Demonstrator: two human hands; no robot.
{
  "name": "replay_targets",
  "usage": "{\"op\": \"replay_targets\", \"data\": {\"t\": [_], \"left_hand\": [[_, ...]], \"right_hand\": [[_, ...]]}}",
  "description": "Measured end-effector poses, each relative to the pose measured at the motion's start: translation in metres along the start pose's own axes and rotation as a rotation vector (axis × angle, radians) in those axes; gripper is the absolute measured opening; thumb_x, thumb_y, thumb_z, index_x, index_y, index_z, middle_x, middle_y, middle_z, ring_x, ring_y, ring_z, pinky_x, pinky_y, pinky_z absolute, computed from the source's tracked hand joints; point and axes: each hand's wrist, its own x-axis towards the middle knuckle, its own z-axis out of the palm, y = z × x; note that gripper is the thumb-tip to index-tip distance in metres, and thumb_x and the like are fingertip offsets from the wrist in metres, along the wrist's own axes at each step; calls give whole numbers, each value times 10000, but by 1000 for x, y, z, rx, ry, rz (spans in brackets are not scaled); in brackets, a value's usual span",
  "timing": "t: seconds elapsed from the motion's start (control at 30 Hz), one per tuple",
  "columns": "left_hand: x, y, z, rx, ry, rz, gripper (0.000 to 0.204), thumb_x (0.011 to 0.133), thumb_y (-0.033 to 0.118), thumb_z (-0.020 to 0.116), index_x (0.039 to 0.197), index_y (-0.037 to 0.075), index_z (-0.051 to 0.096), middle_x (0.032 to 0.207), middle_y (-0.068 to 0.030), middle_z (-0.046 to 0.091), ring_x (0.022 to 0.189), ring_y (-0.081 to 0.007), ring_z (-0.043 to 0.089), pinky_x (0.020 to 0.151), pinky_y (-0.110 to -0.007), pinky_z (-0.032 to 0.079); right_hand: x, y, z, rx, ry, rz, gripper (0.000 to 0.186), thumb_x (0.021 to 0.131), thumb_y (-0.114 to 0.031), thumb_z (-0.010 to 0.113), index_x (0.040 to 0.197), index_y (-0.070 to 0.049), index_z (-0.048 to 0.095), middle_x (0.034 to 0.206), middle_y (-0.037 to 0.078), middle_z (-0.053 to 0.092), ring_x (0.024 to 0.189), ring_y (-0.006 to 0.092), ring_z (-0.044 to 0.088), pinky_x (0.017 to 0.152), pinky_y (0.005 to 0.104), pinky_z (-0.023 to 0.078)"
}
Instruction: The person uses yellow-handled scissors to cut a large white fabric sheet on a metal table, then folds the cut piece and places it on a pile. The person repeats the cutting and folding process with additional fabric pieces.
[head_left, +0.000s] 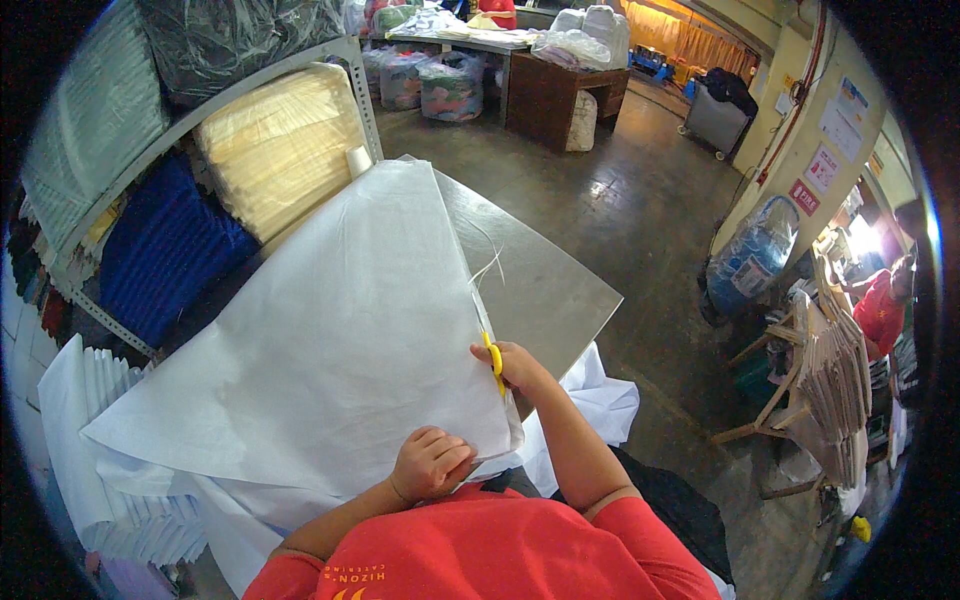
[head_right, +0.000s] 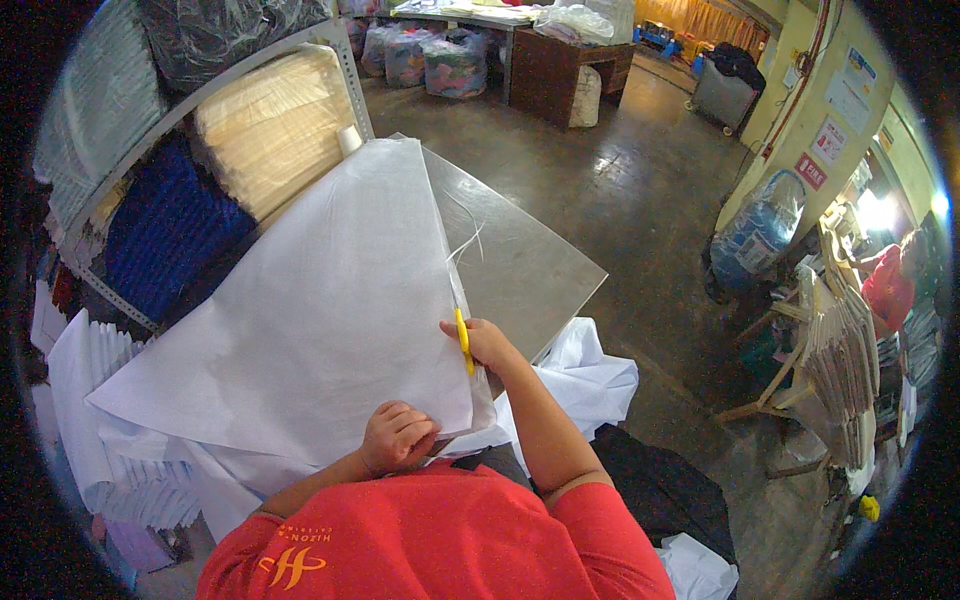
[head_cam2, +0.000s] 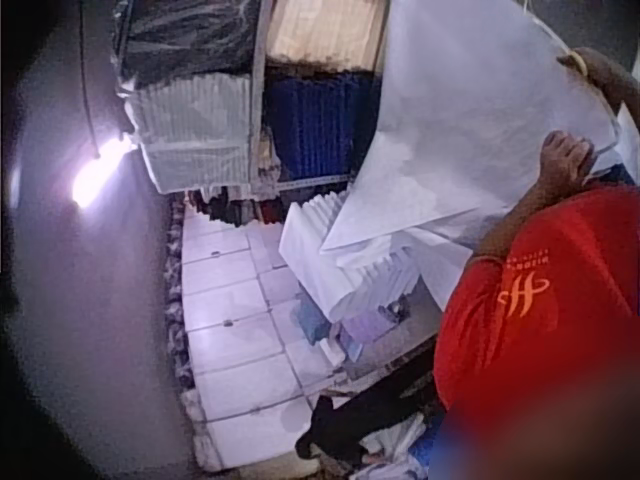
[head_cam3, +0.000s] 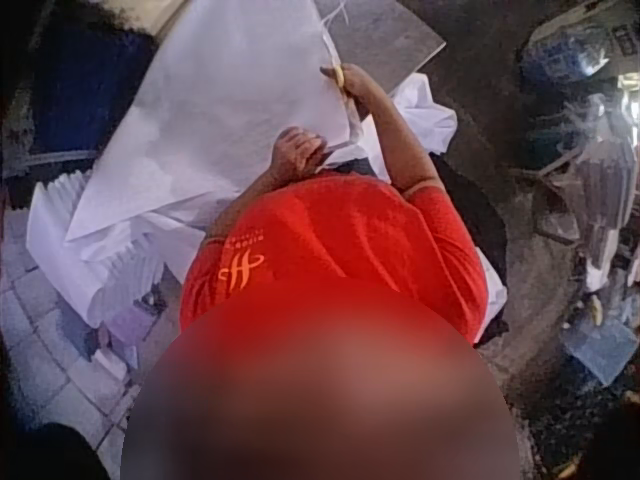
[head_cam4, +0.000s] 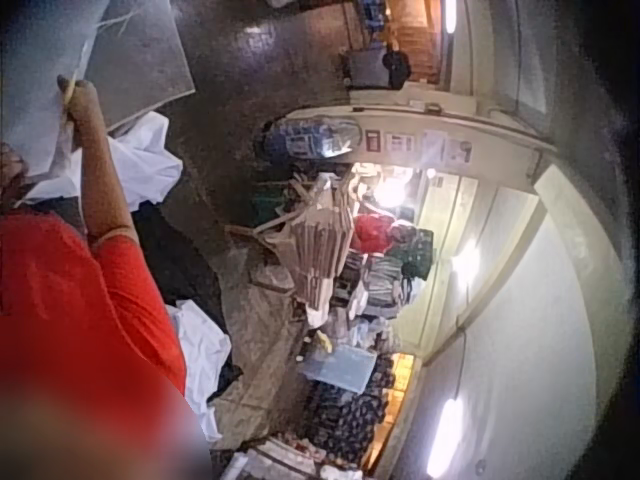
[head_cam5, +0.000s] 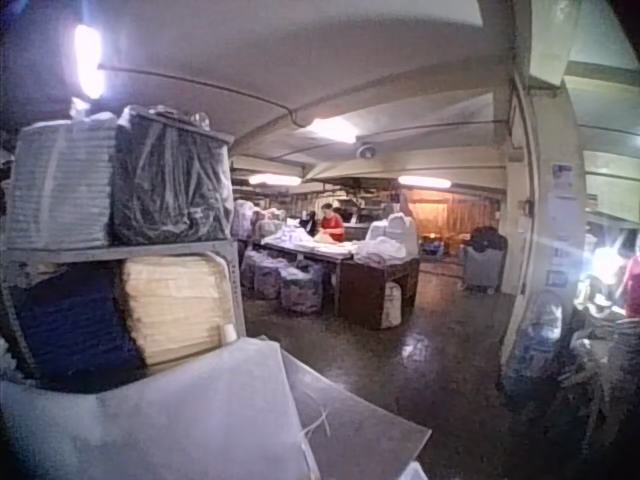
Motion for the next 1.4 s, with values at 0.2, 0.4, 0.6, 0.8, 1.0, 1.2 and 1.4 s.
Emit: {"op": "replay_targets", "data": {"t": [0.2, 0.4, 0.6, 0.8, 1.0, 1.2, 1.4], "left_hand": [[-1, -1, 1, -3, -14, -5, 185, 699, 113, 724, 856, 111, 627, 822, -11, 625, 732, -204, 588, 690, -345, 482], [-2, -1, 1, 0, -16, -8, 184, 694, 107, 724, 852, 114, 629, 825, -11, 637, 745, -204, 599, 692, -347, 486], [-3, 1, 1, 2, -69, -25, 145, 760, 155, 720, 850, 115, 614, 839, -10, 640, 775, -190, 596, 746, -329, 473], [-5, 1, 5, -60, -335, -108, 352, 773, 293, 700, 1076, 133, 623, 1109, -71, 601, 1020, -256, 566, 909, -421, 418], [-19, -9, 17, 221, -548, -393, 650, 865, 505, 543, 1380, 135, 403, 1478, -175, 270, 1385, -360, 219, 1086, -597, 135], [-33, -22, 22, 267, -600, -397, 724, 869, 555, 514, 1436, 147, 324, 1517, -180, 196, 1417, -381, 142, 1084, -637, 89], [-35, -20, 24, 300, -658, -402, 766, 852, 603, 498, 1443, 150, 321, 1523, -192, 187, 1419, -383, 136, 1088, -635, 82]], "right_hand": [[2, 1, 1, -172, 14, -65, 676, 824, -586, 594, 969, 72, 657, 822, 188, 674, 714, 277, 653, 671, 374, 502], [-6, -6, -15, -118, 76, -22, 588, 852, -552, 597, 837, 34, 653, 710, 123, 649, 664, 225, 652, 600, 359, 493], [-9, -3, -40, 129, 184, -58, 422, 877, -438, 636, 857, -18, 594, 622, 52, 569, 517, 135, 546, 476, 286, 429], [-10, -5, -46, 199, 174, -81, 401, 832, -340, 715, 1007, -7, 576, 721, 57, 609, 529, 138, 567, 484, 279, 451], [23, -24, -34, -187, 81, -103, 605, 722, -440, 782, 1033, 51, 616, 757, 153, 662, 620, 229, 658, 572, 340, 514], [28, -8, -73, -309, 412, -7, 585, 718, -455, 779, 1020, 25, 633, 771, 160, 672, 674, 244, 667, 641, 348, 515], [-23, 12, -90, -67, 351, 10, 558, 765, -324, 771, 1146, 20, 552, 765, 121, 660, 617, 175, 627, 546, 322, 492]]}}
